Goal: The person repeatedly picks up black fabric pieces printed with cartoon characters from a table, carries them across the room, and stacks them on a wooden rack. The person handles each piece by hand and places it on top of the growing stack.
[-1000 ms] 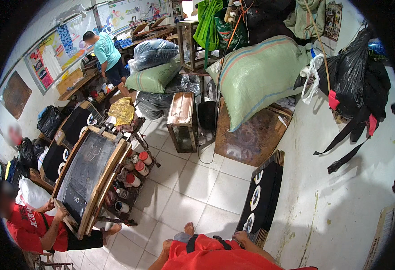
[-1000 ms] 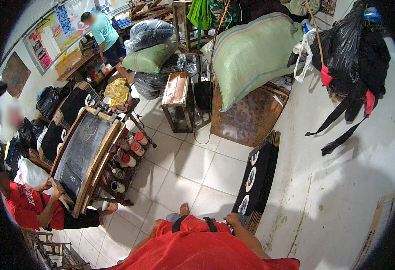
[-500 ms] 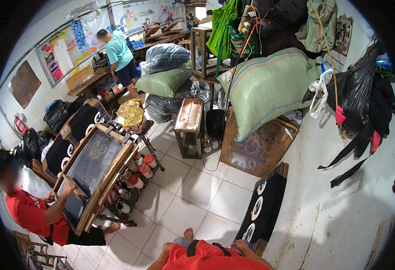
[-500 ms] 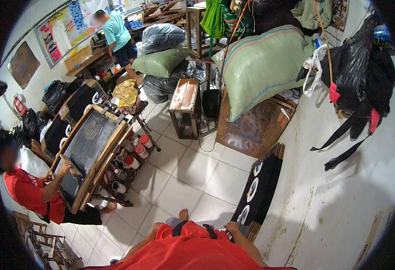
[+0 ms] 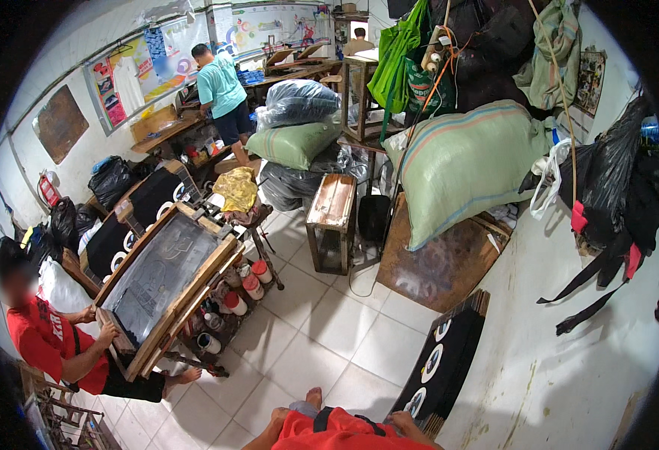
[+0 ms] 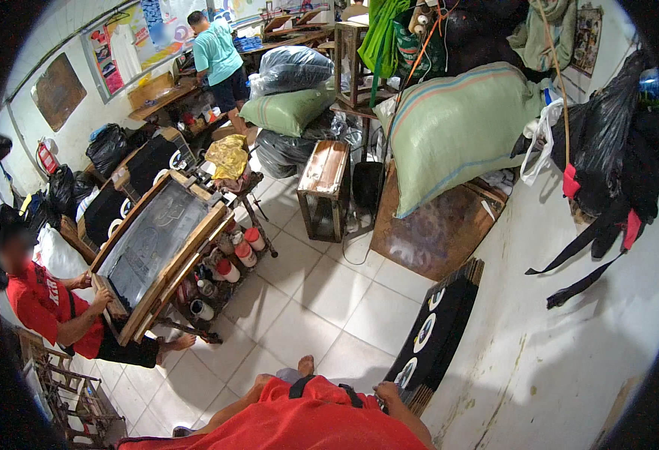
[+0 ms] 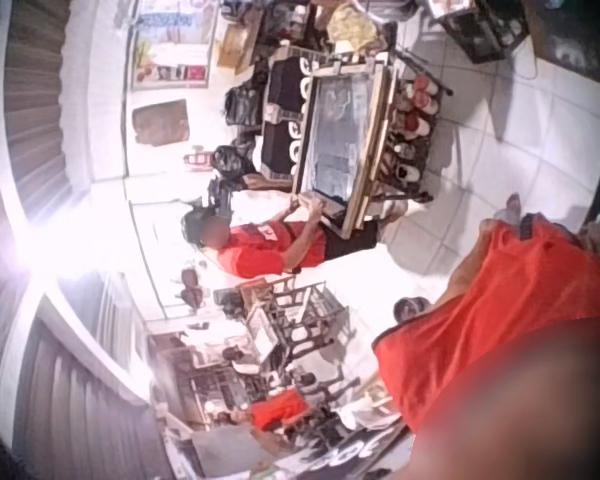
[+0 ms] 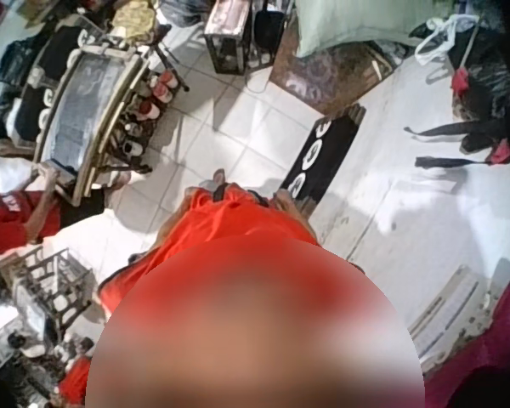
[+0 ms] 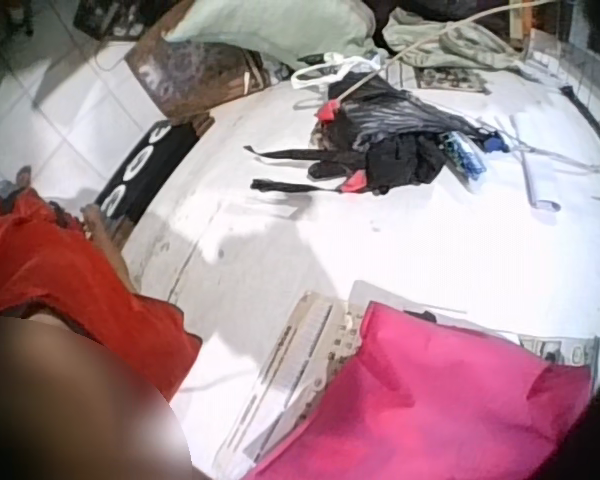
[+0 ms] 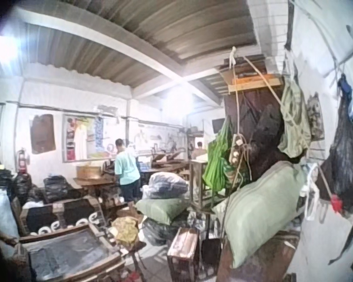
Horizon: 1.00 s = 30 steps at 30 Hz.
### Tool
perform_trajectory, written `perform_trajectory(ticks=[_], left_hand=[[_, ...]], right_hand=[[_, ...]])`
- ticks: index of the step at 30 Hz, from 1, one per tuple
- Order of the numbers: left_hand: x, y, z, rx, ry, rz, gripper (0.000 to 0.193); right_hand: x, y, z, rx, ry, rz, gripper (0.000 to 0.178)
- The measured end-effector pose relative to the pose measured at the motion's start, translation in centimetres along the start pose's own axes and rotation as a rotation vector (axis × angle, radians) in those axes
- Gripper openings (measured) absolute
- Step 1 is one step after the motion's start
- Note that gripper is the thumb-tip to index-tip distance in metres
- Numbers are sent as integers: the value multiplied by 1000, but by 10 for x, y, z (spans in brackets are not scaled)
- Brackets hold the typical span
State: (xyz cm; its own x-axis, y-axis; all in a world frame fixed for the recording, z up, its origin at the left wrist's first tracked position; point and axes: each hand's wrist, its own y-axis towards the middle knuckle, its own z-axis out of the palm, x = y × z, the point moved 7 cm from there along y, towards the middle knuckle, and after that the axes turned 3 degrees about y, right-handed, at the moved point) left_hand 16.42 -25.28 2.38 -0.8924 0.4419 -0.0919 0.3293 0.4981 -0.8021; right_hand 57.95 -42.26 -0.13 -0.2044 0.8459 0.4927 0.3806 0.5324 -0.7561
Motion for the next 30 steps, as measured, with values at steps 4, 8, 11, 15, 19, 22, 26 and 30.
perform_trajectory(ticks=[4,8,11,15,19,22,26,30], left_hand=[[-6,8,6,-32,11,67,29],[0,34,30,-81,99,111,29],[12,42,38,-90,101,73,21],[23,37,29,-145,-349,-90,27],[21,33,27,-144,-415,-123,30],[23,35,32,-153,-443,-132,32],[14,43,39,-169,6,61,34],[24,52,49,-199,-248,2,33]], right_hand=[[-13,-1,-3,-4,53,182,24],[-29,22,5,-11,37,128,21],[-28,38,12,29,-405,-152,25],[-52,44,13,9,-185,67,36],[-34,45,17,12,-494,-218,34],[-40,49,14,16,-403,-153,34],[-40,47,10,12,-322,-97,33],[-36,38,8,5,-257,-61,33]])
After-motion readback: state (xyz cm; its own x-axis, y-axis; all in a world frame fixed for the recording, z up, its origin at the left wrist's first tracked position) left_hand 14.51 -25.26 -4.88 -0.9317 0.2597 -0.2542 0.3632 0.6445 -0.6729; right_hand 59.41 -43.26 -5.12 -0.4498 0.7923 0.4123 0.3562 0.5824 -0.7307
